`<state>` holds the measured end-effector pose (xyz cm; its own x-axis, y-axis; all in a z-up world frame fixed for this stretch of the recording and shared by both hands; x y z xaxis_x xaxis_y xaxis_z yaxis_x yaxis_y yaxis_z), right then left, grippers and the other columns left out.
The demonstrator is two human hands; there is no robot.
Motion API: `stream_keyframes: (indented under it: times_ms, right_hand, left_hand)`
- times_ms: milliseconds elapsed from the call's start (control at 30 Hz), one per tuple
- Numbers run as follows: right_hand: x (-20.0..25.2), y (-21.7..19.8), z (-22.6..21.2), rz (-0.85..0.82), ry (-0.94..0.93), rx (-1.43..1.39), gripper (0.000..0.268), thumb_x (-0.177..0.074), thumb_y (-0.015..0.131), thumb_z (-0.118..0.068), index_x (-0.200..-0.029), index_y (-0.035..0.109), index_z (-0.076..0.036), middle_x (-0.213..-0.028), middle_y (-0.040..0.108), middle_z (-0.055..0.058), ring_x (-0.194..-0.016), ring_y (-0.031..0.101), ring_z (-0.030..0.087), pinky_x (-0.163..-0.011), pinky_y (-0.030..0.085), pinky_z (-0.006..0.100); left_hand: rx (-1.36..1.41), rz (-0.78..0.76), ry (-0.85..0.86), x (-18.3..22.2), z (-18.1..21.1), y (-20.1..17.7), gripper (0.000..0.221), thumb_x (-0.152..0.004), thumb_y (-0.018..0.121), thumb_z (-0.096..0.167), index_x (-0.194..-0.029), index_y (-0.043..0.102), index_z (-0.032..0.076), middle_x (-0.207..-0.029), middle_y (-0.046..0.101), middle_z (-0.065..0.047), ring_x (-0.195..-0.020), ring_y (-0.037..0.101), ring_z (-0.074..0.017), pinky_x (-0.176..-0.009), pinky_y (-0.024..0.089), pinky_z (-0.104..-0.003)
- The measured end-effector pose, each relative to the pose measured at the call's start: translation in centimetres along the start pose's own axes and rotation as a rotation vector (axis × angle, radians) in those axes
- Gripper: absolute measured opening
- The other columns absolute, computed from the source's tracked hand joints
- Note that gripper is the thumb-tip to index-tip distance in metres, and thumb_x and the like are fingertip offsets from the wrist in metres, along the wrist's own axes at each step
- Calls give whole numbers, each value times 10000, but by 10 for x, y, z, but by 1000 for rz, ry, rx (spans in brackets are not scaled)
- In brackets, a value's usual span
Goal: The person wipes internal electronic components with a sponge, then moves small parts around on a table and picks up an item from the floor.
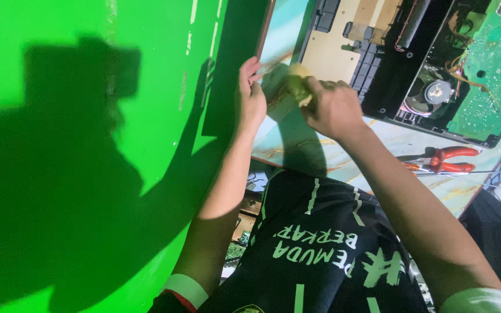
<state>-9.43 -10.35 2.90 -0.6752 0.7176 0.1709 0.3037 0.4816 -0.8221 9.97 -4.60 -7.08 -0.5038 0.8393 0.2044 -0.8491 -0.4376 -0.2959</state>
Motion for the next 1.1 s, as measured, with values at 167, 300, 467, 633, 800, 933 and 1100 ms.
stream_keyframes:
  times_ms: [167,300,467,633,800,933,1100]
  right_hand:
    - [15,-37,19,255,31,-265,417,-873,706,-170,-1263,637,-40,-865,730,173,-764,743,286,-747,615,394]
    - [19,2,-6,137,-116,206,458,-792,754,-243,-1185,632,-41,-910,743,194,-688,721,318,-601,581,441]
    - [5,48,-22,2,-47,-30,624,-839,737,-122,-1441,600,-38,-873,712,237,-714,706,360,-653,575,447]
    - [26,34,-29,-43,-187,-305,627,-677,719,-26,-1294,610,-15,-968,696,220,-876,687,381,-791,564,451]
    - [39,17,-24,175,-213,60,621,-657,788,-48,-1253,629,22,-1188,658,200,-1074,619,360,-971,520,418]
    - [26,20,-42,226,-307,72,649,-719,793,-69,-1329,604,47,-1332,645,204,-1175,608,333,-1057,484,395]
    - [38,3,-40,154,-349,-121,648,-778,770,-295,-1319,609,22,-1230,647,206,-1152,575,418,-967,426,508]
  left_hand:
    - [-174,-161,-128,5,1,18,465,-1010,424,108,-1466,517,111,-1400,630,-185,-1271,635,-277,-1087,492,-387]
    - [-176,-198,-105,11,-2,28,604,-1097,296,489,-1475,503,66,-1514,540,-213,-1398,494,-335,-1143,374,-425]
    - [-43,-210,-177,0,-24,29,884,-1021,126,687,-1462,514,26,-1495,546,-218,-1326,571,-321,-1121,420,-431]
    - [174,-239,-304,-7,-46,37,792,-1018,190,657,-1376,534,39,-1114,771,-212,-979,752,-316,-912,572,-420]
    - [-54,-194,-18,7,-15,29,520,-1053,517,486,-1197,695,19,-1163,775,-135,-1072,735,-205,-933,549,-334]
    - [-103,-291,-128,22,-8,32,370,-967,688,356,-1192,702,63,-1070,782,-138,-1008,736,-221,-889,566,-327]
    - [-221,-132,33,21,31,15,389,-880,790,205,-1233,654,114,-1116,749,-144,-1064,712,-261,-906,550,-372]
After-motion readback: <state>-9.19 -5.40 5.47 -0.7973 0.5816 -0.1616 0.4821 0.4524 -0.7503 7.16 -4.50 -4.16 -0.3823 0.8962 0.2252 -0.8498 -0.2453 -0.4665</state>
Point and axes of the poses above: each hand's wrist, its own x-axis away from the middle knuckle, its own y-axis out of the palm, z = x × y, the point moved 10 cm from there along -x, towards the middle knuckle
